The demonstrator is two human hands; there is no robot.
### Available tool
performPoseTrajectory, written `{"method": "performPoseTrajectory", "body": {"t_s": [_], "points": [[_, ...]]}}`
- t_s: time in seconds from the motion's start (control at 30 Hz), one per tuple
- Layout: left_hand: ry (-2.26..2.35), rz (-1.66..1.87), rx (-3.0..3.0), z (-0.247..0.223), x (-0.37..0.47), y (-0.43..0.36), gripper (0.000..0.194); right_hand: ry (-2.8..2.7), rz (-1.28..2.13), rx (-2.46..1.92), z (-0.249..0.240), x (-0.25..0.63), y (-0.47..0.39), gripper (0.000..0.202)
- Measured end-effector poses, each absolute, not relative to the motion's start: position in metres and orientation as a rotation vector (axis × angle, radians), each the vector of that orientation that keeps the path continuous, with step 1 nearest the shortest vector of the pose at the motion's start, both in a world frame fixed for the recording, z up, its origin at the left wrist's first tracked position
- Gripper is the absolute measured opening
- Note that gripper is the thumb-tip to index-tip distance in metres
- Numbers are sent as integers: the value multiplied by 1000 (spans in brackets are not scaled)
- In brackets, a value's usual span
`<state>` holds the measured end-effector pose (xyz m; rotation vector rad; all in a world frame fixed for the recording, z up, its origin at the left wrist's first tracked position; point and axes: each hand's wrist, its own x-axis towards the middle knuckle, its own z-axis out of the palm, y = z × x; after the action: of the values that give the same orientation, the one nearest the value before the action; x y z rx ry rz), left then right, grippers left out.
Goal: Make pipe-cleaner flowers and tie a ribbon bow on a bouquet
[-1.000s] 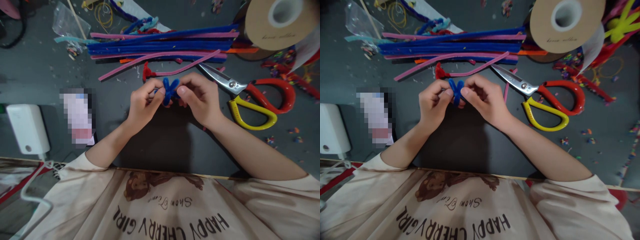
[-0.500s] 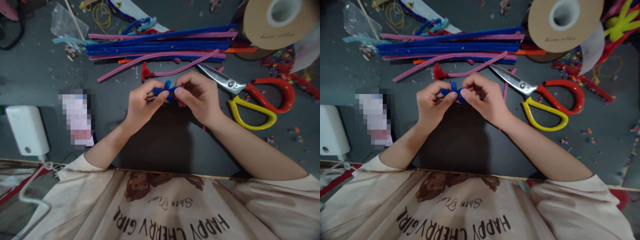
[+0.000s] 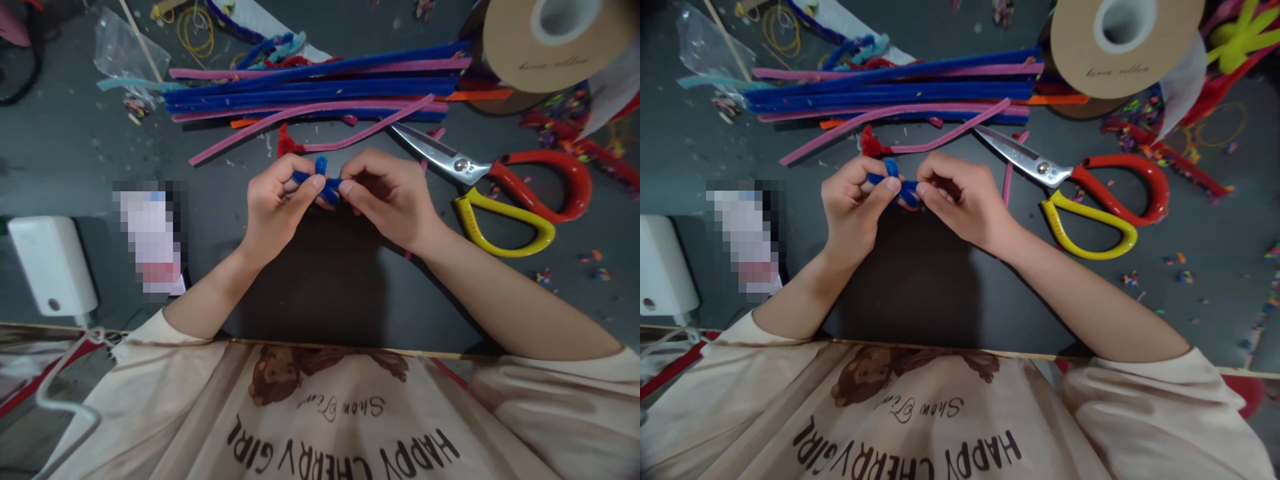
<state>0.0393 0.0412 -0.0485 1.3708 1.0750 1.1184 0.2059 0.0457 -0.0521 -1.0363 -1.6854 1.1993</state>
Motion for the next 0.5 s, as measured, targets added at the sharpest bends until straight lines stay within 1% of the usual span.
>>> {"method": "performPoseTrajectory", "body": {"t_s": [0.2, 0.37, 0.5], "points": [[1049, 1101, 1362, -51, 39, 43, 13, -1579, 1232, -1060, -52, 204, 46, 23], [951, 1222, 1266, -57, 38, 44, 17, -1439, 1279, -1062, -54, 202, 49, 22], [988, 1159, 1327, -55, 38, 43, 20, -1378, 1282, -1060, -55, 203, 50, 23]]}}
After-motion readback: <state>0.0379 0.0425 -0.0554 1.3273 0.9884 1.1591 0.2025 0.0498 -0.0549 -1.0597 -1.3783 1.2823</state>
